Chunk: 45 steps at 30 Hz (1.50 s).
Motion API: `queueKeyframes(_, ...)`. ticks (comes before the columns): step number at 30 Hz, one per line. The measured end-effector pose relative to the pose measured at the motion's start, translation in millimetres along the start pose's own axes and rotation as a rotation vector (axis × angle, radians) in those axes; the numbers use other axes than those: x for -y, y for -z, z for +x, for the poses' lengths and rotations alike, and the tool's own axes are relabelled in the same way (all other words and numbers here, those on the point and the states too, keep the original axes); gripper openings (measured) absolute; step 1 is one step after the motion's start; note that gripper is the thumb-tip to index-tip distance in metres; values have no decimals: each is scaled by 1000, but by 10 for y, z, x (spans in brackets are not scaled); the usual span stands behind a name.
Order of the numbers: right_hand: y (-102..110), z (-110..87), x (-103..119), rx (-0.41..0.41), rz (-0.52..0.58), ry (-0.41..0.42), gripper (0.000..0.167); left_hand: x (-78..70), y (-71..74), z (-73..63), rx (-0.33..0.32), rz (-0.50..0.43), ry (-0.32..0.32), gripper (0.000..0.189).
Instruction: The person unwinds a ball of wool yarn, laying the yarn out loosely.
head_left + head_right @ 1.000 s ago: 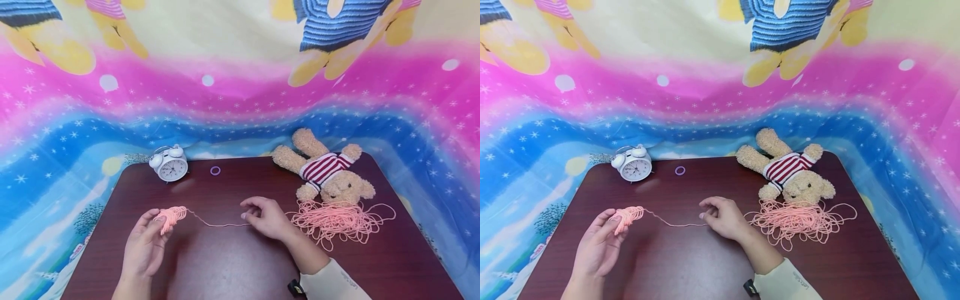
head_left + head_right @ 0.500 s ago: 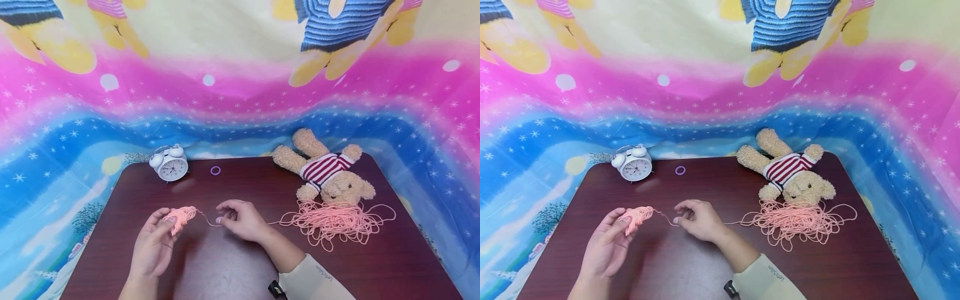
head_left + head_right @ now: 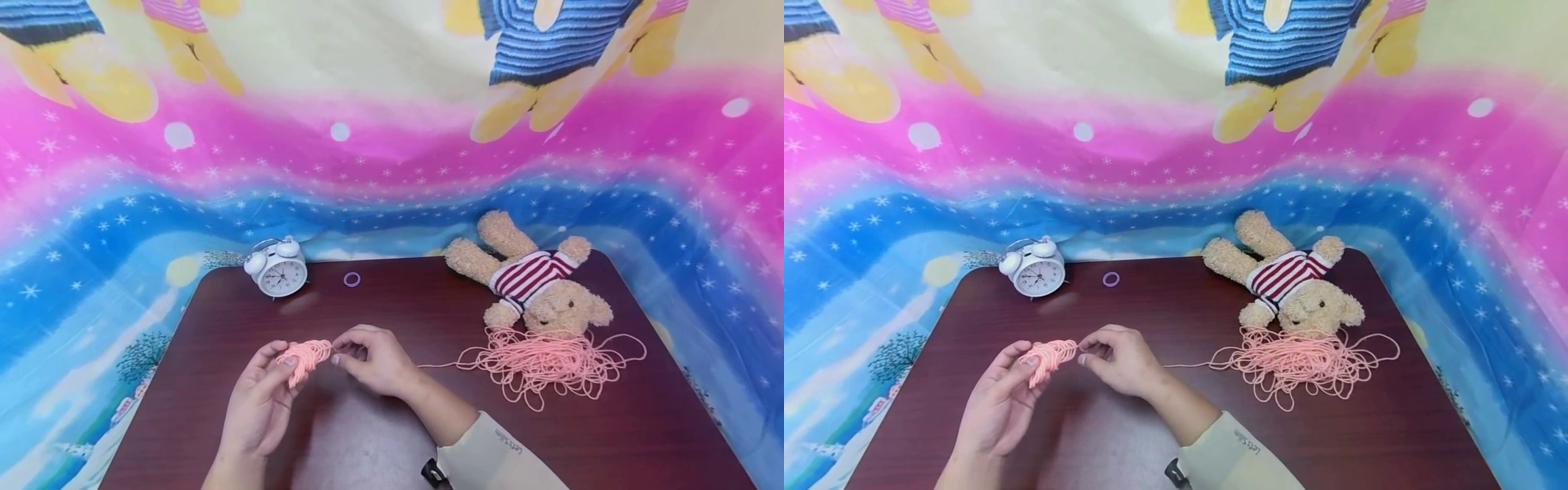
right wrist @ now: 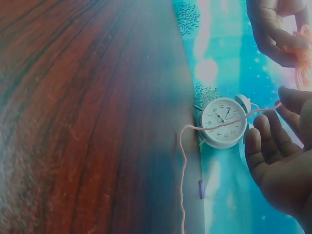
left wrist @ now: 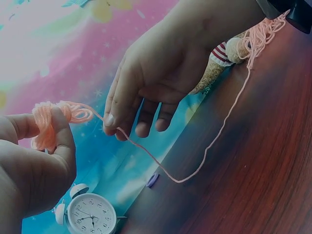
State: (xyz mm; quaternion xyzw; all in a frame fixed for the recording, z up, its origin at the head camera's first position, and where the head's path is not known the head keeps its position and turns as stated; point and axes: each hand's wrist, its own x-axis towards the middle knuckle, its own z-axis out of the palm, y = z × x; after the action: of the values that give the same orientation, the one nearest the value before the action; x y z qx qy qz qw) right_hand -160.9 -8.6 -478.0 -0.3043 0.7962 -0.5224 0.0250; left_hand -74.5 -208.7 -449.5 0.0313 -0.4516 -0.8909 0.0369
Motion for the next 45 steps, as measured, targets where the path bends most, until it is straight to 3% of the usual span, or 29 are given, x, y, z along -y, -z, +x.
queueKeyframes(8, 72, -55, -7, -29, -69, 29, 4, -13, -2, -3, -21, 27, -11, 24)
queueKeyframes(17, 238, -154, -12, -31, -13, 19, 3, -85, 74, -11, -43, -6, -35, 25)
queueKeyframes(25, 468, -224, -85, -72, -118, 39, 4, -123, 144, -9, -43, -22, -41, 26)
queueKeyframes(35, 744, -301, -194, -101, -153, -22, 3, -136, 209, -5, -27, -46, -57, 29)
queueKeyframes(45, 1019, -430, -316, -156, -183, -31, 7, -167, 276, -22, -48, -58, -74, 29)
